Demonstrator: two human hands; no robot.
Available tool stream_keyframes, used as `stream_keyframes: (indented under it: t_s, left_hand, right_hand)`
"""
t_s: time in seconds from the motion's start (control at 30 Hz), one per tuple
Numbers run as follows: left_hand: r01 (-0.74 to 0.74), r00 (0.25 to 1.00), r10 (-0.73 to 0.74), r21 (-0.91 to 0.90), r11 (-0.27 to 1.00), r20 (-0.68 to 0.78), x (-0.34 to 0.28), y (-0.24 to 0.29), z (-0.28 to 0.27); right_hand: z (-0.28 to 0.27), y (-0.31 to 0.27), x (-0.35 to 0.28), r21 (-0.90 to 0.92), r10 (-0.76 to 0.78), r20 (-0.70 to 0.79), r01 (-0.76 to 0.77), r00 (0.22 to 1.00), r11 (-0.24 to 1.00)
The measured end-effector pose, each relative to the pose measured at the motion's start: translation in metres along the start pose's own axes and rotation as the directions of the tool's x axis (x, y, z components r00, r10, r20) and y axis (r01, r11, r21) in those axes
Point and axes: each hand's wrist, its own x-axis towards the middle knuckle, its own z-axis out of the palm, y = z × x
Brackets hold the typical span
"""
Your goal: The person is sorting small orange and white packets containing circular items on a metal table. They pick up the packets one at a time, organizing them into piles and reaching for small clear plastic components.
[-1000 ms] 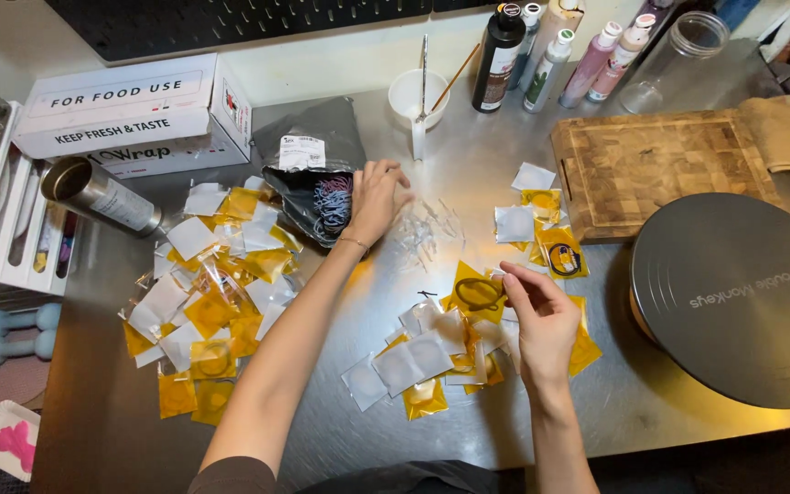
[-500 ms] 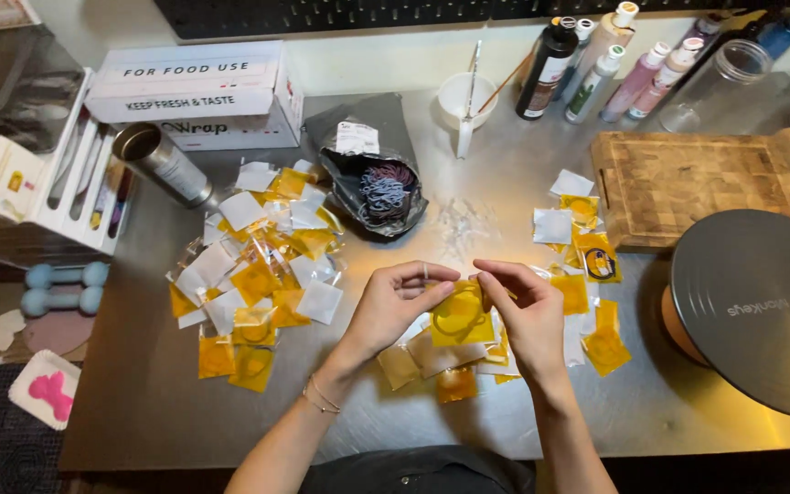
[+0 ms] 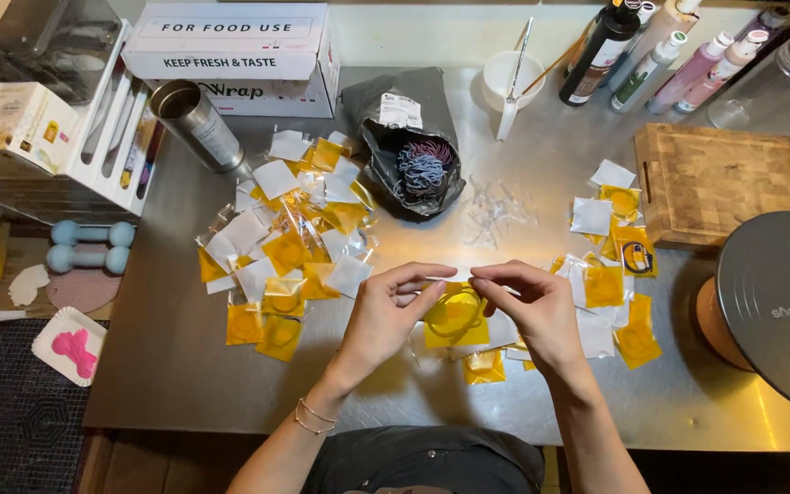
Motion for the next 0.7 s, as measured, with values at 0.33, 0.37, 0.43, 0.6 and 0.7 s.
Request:
stream_keyframes:
  t_s: [0.33, 0.37, 0.43, 0.6, 0.7]
  left_hand:
    - [-0.037, 0.982, 0.084, -0.261, 0.965, 0.171, -0.009, -0.007, -0.014]
    - [-0.033, 0.978, 0.086, -0.266, 0.963, 0.19, -0.011, -0.006, -0.015]
    - [-0.029, 0.974, 0.088, -0.271, 0.962, 0.208, -0.013, 0.001, -0.018]
    - [0.014, 0.961, 0.07, -0.3, 0.954, 0.269, -0.014, 0.01, -0.02]
    - [-0.02, 0.963, 0.09, -0.269, 0.963, 0.253, -0.012, -0.004, -0.027]
  right_hand:
    - [-0.01, -0.001, -0.002, 0.063, -0.133, 0.078, 0.128, 0.988, 0.99]
    - [-0.011, -0.002, -0.003, 0.042, -0.165, 0.1, 0.162, 0.981, 0.986]
    - [-0.012, -0.007, -0.003, 0.022, -0.196, 0.126, 0.195, 0.972, 0.981]
    - [-0.017, -0.018, -0.007, -0.026, -0.275, 0.222, 0.288, 0.935, 0.957]
    - [-0.018, -0.021, -0.008, -0.065, -0.292, 0.213, 0.312, 0.932, 0.948]
